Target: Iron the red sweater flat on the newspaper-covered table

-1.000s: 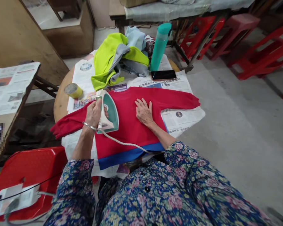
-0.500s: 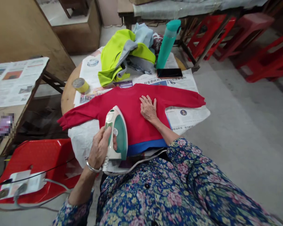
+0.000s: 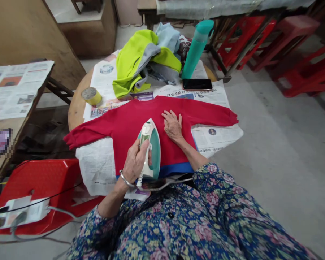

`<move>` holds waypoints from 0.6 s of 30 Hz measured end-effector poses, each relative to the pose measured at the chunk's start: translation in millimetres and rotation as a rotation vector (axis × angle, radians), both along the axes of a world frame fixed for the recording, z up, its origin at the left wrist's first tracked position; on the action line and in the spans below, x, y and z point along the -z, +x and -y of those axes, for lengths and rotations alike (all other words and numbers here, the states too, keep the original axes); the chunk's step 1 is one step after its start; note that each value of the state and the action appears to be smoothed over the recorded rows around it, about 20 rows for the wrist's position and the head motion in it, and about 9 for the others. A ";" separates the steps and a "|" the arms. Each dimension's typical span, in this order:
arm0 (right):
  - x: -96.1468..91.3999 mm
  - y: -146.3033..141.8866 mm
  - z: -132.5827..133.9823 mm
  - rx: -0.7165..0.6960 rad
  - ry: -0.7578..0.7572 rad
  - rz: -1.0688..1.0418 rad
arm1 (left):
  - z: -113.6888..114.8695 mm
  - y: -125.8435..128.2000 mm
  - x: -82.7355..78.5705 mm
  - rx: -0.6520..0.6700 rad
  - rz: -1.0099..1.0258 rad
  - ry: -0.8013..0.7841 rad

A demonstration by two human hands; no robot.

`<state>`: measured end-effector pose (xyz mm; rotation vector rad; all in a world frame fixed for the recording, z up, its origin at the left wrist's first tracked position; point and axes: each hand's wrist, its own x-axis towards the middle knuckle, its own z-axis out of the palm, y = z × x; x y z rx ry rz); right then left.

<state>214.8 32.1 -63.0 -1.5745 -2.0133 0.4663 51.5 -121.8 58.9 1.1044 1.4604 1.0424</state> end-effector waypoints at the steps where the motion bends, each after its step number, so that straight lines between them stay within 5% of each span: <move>1: 0.2 -0.3 0.2 0.002 0.002 -0.001 | 0.6 -6.7 -0.5 -0.022 0.001 -0.004; 10: -2.2 -4.5 1.6 0.012 0.010 0.004 | 8.5 -64.2 -12.0 -0.303 0.013 -0.118; 18: -4.0 -6.2 2.8 0.011 -0.002 0.033 | 4.4 -49.3 -18.4 -0.264 0.004 -0.106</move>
